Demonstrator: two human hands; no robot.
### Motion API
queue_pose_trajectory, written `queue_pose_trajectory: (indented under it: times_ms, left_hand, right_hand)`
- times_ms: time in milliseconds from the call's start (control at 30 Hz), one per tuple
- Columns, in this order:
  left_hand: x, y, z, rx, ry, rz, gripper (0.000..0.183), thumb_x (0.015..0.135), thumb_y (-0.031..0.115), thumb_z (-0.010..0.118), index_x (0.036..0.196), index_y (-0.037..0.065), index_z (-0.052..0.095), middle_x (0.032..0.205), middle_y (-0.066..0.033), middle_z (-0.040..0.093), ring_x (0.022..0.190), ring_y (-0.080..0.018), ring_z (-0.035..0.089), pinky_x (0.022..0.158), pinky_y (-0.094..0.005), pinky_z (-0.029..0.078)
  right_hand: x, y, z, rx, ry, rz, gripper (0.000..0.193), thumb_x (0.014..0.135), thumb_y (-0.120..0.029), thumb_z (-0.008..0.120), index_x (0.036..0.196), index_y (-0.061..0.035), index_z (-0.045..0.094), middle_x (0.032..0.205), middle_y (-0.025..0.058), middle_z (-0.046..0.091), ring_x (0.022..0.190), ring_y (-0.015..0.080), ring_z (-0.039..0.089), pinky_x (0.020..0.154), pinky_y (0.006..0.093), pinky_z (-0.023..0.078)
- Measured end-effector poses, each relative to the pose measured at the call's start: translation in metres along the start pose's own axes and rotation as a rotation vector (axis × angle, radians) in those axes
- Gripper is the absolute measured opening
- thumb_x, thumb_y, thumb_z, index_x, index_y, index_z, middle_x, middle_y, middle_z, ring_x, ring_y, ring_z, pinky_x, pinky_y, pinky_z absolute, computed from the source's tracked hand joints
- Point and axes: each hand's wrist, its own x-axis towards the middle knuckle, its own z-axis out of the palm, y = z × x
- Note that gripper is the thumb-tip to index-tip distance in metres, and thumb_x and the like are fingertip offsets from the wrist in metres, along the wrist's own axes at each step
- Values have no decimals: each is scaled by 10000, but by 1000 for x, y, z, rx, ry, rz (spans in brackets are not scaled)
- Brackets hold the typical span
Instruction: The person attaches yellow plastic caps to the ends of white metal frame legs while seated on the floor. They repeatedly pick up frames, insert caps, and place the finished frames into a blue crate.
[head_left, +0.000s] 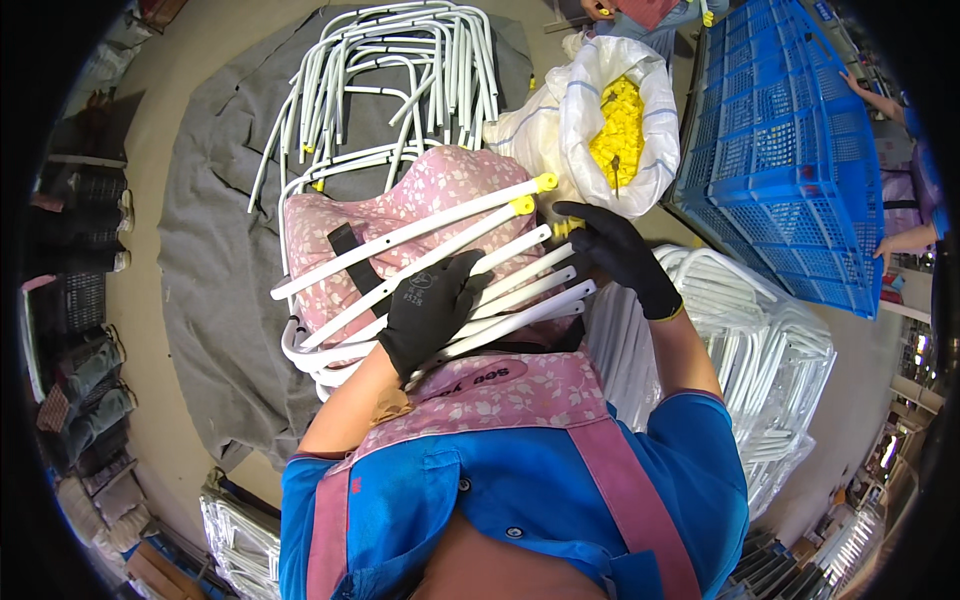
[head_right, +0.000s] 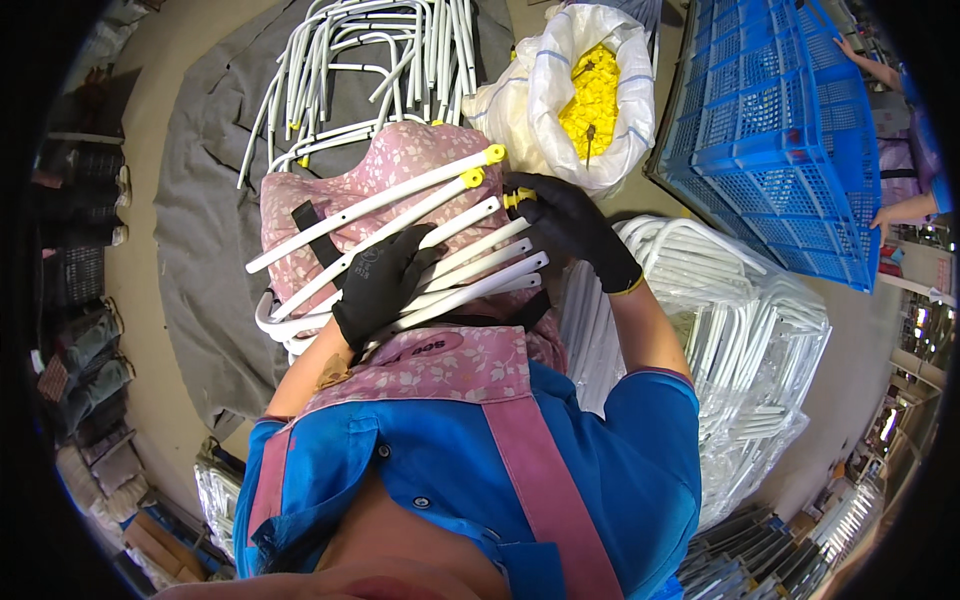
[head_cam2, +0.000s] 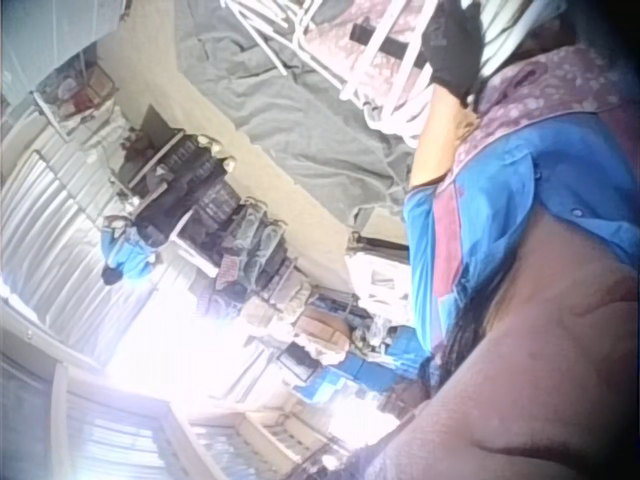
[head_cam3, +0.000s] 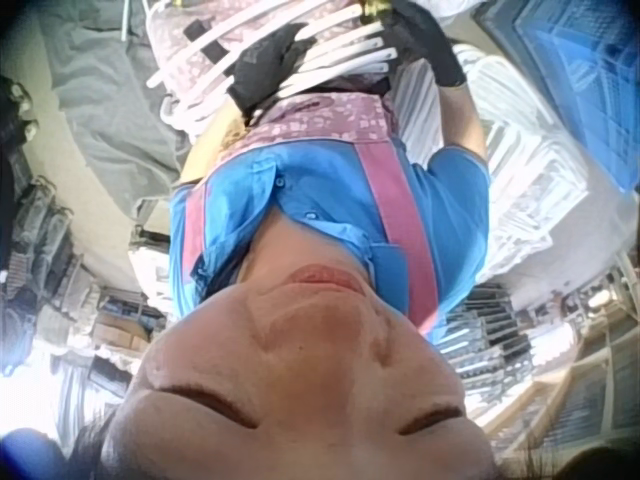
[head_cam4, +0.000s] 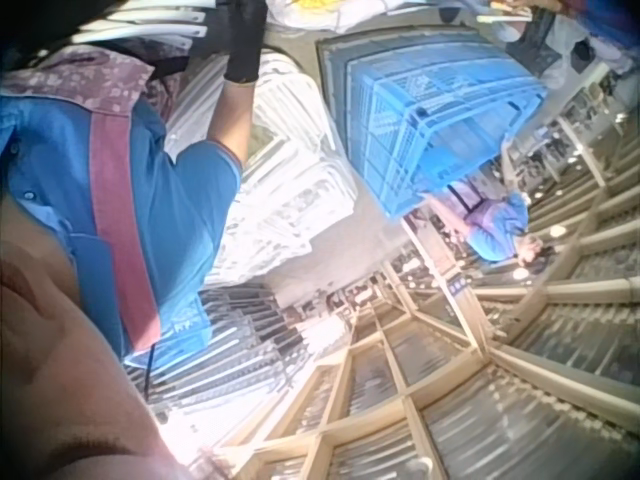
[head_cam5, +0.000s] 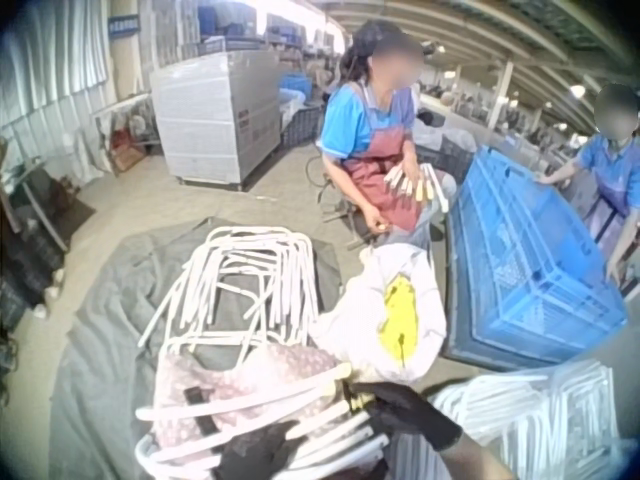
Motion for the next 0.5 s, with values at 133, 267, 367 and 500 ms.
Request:
queue_pose_trajectory:
  times_ms: [133,267,367,500]
  left_hand:
    - [0,-2,2,6,24,22,332,919,216,614,1215,67,595,857,-151,679,747,-331,662,630,-431,519]
    - [-4,-3,4,-13,5,-4,308,921,226,614,1192,80,616,864,-150,681,756,-333,662,639,-430,519]
    - [-5,-3,0,-35,-35,19,286,929,252,600,1166,97,636,883,-152,687,773,-343,662,656,-443,516]
    - [-1,6,-8,-50,-104,4,259,954,287,555,1129,121,648,890,-168,693,794,-362,664,668,-464,514]
  right_hand:
    - [-1,9,4,96,-82,72,372,1028,-189,476,1364,-48,548,950,-35,622,725,29,512,653,179,433]
    - [12,31,4,97,-170,124,371,1032,-228,463,1343,-55,564,965,-8,653,696,18,531,609,171,436]
    - [30,43,6,61,-278,-132,377,1010,-245,494,1309,-32,578,1168,94,658,1022,197,623,942,336,495]
    - [55,48,17,246,-351,-297,290,1027,-166,491,1249,-12,596,1157,83,647,1065,166,579,980,344,448]
